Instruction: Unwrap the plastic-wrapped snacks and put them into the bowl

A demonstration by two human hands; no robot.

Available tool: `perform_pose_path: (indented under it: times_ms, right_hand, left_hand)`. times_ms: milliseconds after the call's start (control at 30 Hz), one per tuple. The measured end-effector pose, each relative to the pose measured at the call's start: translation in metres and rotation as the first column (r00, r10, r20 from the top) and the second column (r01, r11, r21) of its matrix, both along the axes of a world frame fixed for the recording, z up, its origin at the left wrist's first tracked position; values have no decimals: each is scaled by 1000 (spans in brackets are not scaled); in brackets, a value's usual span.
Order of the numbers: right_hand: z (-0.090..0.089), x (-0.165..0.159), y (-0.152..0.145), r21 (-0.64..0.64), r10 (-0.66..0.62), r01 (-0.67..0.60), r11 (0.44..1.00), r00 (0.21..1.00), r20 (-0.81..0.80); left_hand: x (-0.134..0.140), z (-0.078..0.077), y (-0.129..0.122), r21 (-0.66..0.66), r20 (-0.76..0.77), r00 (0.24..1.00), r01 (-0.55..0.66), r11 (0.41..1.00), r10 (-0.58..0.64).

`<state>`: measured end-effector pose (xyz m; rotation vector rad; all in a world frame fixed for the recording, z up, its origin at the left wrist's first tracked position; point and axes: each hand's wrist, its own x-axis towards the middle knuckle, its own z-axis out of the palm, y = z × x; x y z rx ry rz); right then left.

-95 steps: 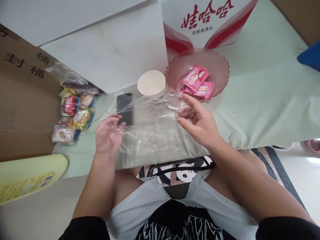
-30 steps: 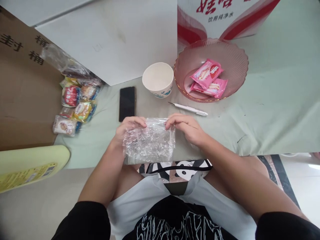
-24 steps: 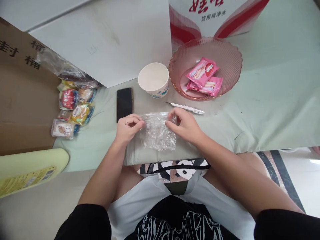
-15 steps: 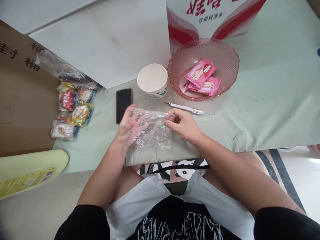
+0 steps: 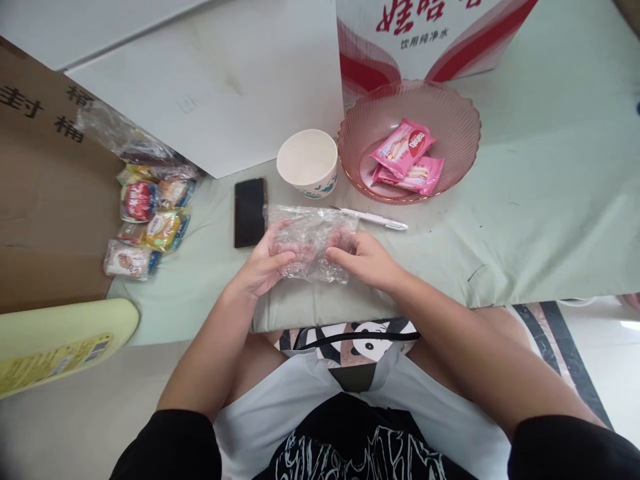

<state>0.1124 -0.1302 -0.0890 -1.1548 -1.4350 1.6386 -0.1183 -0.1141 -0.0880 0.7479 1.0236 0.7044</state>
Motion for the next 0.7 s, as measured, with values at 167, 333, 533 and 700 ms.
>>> perform_pose_path:
  times_ms: [167,333,533,700]
  right_hand:
    - [-4,0,-3,-83,-17,8,996,994,-109]
    - [-4,1,-3,-80,-56,42,996,982,-183]
    - [1,0,-3,2,14,-14,1000,992,-128]
    - [1,-1,-3,-128,-142,113,985,959,-246]
  left_hand:
    - [-4,4,3,-61,-109,989,95,994,-102]
    - [-12,8,2,-25,-24,985,169,985,-170]
    - [-7,0,0,26,-25,996,85,996,-85]
    - [-5,-2,3,88,25,994,-104,991,102]
